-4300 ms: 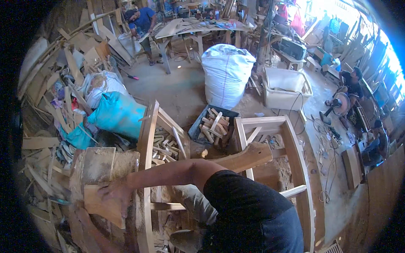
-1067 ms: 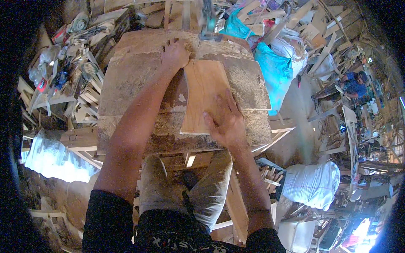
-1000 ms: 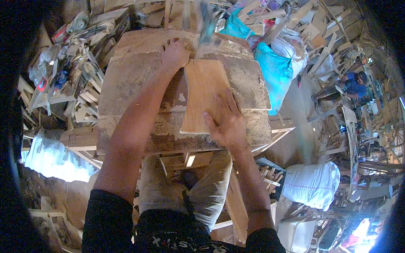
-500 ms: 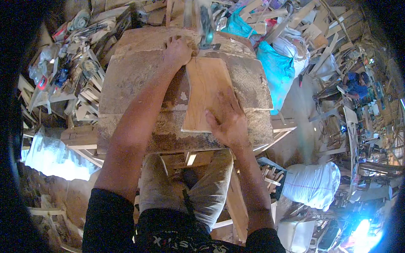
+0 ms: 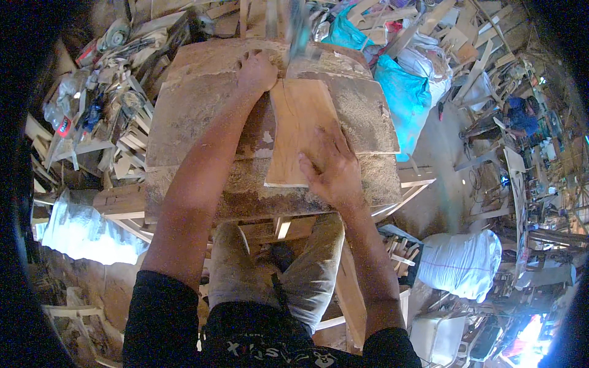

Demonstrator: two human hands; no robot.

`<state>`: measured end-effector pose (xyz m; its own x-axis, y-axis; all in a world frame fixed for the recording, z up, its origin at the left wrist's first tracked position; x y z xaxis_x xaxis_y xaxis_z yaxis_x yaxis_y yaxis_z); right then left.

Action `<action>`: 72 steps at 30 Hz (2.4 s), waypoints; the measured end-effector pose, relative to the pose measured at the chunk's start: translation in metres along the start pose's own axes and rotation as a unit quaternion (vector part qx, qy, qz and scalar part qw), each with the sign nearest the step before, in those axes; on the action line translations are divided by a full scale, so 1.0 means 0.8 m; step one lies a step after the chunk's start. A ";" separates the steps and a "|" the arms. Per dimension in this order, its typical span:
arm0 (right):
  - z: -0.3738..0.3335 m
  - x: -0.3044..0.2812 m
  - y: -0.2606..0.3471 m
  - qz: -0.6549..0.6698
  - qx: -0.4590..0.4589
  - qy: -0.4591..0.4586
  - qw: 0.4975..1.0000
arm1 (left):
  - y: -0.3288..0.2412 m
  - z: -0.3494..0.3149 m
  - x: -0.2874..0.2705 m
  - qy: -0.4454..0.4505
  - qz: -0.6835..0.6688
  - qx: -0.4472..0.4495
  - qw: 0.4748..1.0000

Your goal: The person saws curved shapes from pieces of wood using a band saw, handling individual wooden slats by hand to guide them through the blade.

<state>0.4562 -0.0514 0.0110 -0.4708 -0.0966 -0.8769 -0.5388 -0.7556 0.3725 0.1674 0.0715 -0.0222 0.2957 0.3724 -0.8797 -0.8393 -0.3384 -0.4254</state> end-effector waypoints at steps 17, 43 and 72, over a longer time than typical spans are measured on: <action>0.005 0.013 -0.003 -0.007 -0.007 -0.036 0.999 | 0.006 0.008 0.013 -0.053 -0.005 0.011 0.999; 0.012 0.014 -0.004 -0.005 0.002 -0.040 0.999 | 0.009 0.026 0.016 -0.018 0.008 0.015 1.000; 0.023 0.023 -0.002 -0.010 0.012 -0.034 0.999 | 0.006 0.036 0.009 -0.005 -0.021 -0.007 1.000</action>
<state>0.4359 -0.0399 -0.0003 -0.5065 -0.0372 -0.8614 -0.5639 -0.7414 0.3637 0.1526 0.0974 -0.0249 0.3264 0.3945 -0.8590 -0.8196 -0.3347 -0.4651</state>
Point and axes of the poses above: each hand's wrist, its own z-axis towards the middle knuckle, its own x-axis out of the palm, y = z × x, the point moved 1 cm from there along z, towards the middle knuckle, and after that the axes turned 11 degrees about y, right-handed, at the moved point
